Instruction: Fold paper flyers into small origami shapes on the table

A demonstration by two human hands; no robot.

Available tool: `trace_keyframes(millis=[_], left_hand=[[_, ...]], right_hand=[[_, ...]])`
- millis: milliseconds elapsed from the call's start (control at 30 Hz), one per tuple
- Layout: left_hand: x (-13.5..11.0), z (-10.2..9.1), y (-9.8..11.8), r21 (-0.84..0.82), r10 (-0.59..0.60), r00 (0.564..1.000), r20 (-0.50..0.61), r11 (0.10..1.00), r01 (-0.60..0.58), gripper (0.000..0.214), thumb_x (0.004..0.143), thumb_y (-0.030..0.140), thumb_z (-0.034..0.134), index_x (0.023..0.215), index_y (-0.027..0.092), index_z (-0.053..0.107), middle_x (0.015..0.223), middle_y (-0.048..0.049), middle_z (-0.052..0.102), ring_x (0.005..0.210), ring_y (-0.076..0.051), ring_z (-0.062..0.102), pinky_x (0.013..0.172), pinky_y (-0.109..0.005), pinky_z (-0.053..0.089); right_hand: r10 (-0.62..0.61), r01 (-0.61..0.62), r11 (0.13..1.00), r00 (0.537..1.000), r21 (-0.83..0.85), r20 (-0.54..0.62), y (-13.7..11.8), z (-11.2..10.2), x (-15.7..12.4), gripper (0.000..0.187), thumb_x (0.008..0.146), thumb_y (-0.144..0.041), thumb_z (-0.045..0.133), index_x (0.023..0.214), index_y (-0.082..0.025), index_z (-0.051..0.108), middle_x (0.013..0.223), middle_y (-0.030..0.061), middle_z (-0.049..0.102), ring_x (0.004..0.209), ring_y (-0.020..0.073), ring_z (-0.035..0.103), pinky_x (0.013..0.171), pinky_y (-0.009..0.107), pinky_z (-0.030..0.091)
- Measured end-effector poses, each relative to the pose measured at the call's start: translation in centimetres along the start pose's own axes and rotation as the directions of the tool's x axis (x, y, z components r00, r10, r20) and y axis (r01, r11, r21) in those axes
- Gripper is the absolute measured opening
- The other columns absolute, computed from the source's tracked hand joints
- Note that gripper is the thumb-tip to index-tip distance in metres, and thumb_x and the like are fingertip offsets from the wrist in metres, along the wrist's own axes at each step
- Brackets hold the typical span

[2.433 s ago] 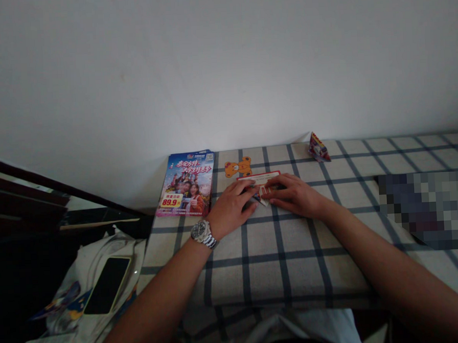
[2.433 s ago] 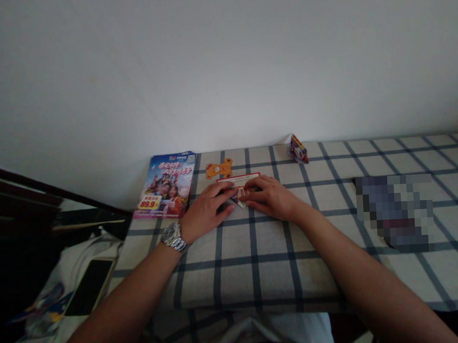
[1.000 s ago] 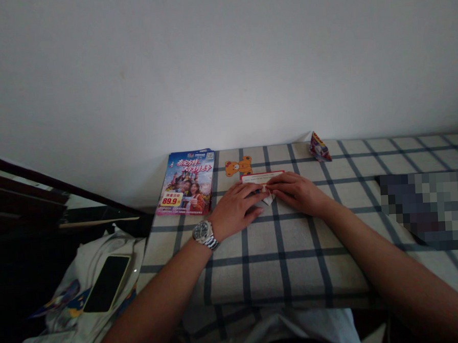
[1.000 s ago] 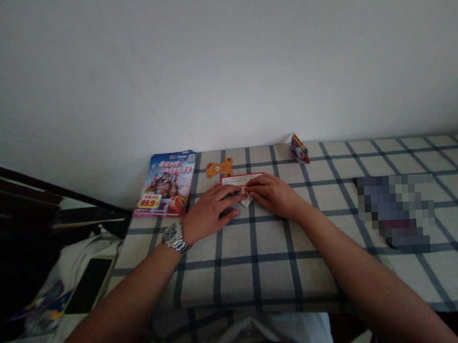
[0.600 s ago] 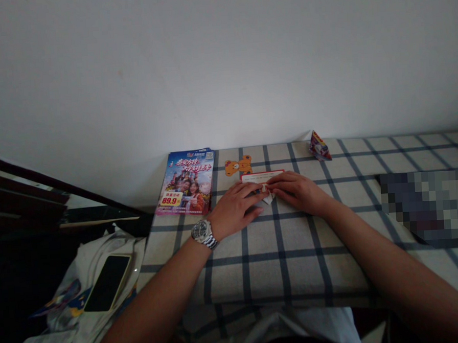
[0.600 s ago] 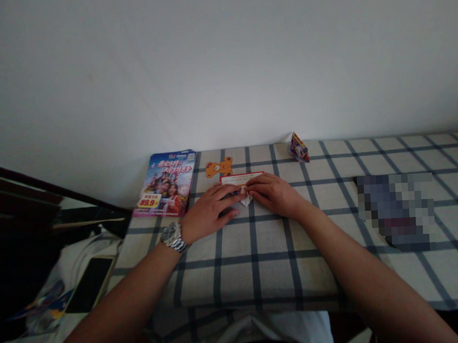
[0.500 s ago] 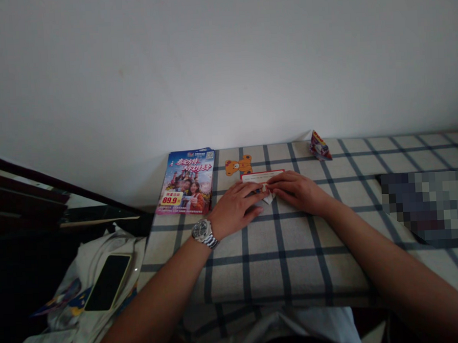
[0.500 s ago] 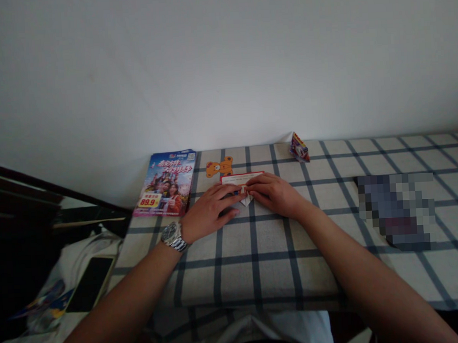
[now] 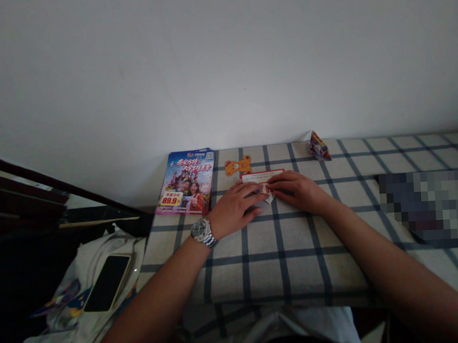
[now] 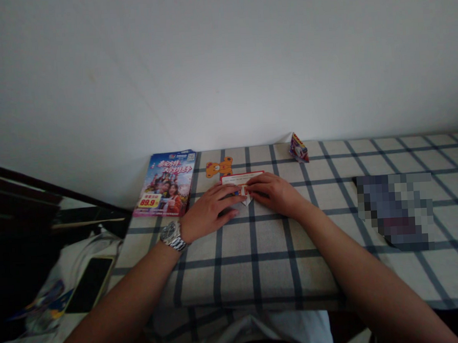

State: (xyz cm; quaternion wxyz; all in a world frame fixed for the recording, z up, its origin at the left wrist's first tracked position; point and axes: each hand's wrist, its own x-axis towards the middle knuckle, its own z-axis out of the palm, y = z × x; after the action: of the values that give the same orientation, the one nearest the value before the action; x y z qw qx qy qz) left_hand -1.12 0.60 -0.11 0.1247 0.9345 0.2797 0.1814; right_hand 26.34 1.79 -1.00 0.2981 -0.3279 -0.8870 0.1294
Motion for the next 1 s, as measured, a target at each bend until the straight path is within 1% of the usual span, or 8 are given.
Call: trace_keyframes(millis=[100, 233, 433, 567, 700, 833, 1000], left_hand=[[0.04, -0.11, 0.13, -0.013, 0.005, 1.0, -0.007, 1.0, -0.005, 0.038, 0.104, 0.034, 0.059, 0.141, 0.03, 0.061, 0.145, -0.0076, 0.058, 0.14, -0.026, 0.051, 0.125, -0.056, 0.037], [0.08, -0.21, 0.19, -0.024, 0.011, 1.0, -0.015, 1.0, -0.012, 0.037, 0.104, 0.032, 0.059, 0.14, 0.029, 0.061, 0.143, -0.0077, 0.059, 0.138, -0.026, 0.051, 0.123, -0.055, 0.04], [0.06, -0.19, 0.19, -0.02, 0.002, 1.0, -0.009, 1.0, -0.002, 0.037, 0.103, 0.032, 0.06, 0.14, 0.028, 0.061, 0.143, -0.0076, 0.058, 0.138, -0.027, 0.051, 0.124, -0.054, 0.039], [0.07, -0.15, 0.16, -0.026, 0.011, 1.0, -0.015, 1.0, -0.011, 0.038, 0.102, 0.032, 0.061, 0.141, 0.03, 0.06, 0.146, -0.0075, 0.057, 0.138, -0.028, 0.051, 0.123, -0.057, 0.04], [0.09, -0.03, 0.11, -0.027, 0.01, 1.0, -0.014, 1.0, -0.011, 0.039, 0.103, 0.033, 0.06, 0.141, 0.029, 0.06, 0.146, -0.0075, 0.057, 0.139, -0.027, 0.05, 0.124, -0.054, 0.039], [0.13, 0.14, 0.09, -0.016, 0.006, 1.0, -0.017, 1.0, -0.007, 0.038, 0.103, 0.034, 0.06, 0.141, 0.028, 0.061, 0.146, -0.0078, 0.057, 0.139, -0.027, 0.05, 0.125, -0.053, 0.038], [0.23, 0.12, 0.12, -0.01, 0.009, 1.0, -0.01, 1.0, -0.009, 0.039, 0.102, 0.033, 0.062, 0.141, 0.027, 0.061, 0.146, -0.0074, 0.056, 0.139, -0.027, 0.05, 0.125, -0.053, 0.037]], right_hand=[[-0.023, 0.023, 1.0, 1.0, 0.008, -0.001, 0.06, -0.02, 0.01, 0.022, 0.101, -0.027, 0.061, 0.117, -0.025, 0.076, 0.12, 0.0099, 0.075, 0.111, 0.0268, 0.07, 0.098, 0.049, 0.059], [-0.018, 0.018, 1.0, 1.0, 0.006, -0.002, -0.17, -0.16, 0.05, 0.022, 0.101, -0.026, 0.061, 0.117, -0.024, 0.076, 0.12, 0.0101, 0.074, 0.112, 0.0269, 0.069, 0.099, 0.049, 0.058], [-0.004, 0.004, 1.0, 1.0, -0.011, 0.012, -0.58, -0.31, 0.18, 0.023, 0.102, -0.025, 0.06, 0.119, -0.023, 0.075, 0.12, 0.0106, 0.074, 0.112, 0.0276, 0.068, 0.099, 0.048, 0.057], [-0.015, 0.016, 0.999, 1.0, -0.042, 0.021, -0.58, -0.16, 0.28, 0.026, 0.103, -0.024, 0.057, 0.122, -0.023, 0.074, 0.12, 0.0118, 0.073, 0.113, 0.0284, 0.067, 0.099, 0.05, 0.057], [-0.029, 0.032, 0.995, 0.999, -0.097, 0.033, -0.56, 0.04, 0.31, 0.029, 0.104, -0.026, 0.054, 0.125, -0.022, 0.073, 0.121, 0.0131, 0.07, 0.113, 0.0287, 0.066, 0.098, 0.049, 0.057], [-0.012, 0.02, 0.988, 0.999, -0.151, 0.051, -0.54, 0.15, 0.28, 0.032, 0.105, -0.026, 0.053, 0.13, -0.022, 0.072, 0.126, 0.0136, 0.068, 0.118, 0.0296, 0.064, 0.101, 0.05, 0.056], [-0.005, 0.015, 0.989, 0.998, -0.147, 0.066, -0.43, 0.18, 0.34, 0.034, 0.105, -0.023, 0.051, 0.134, -0.024, 0.069, 0.133, 0.0129, 0.068, 0.124, 0.0299, 0.063, 0.107, 0.052, 0.054]])
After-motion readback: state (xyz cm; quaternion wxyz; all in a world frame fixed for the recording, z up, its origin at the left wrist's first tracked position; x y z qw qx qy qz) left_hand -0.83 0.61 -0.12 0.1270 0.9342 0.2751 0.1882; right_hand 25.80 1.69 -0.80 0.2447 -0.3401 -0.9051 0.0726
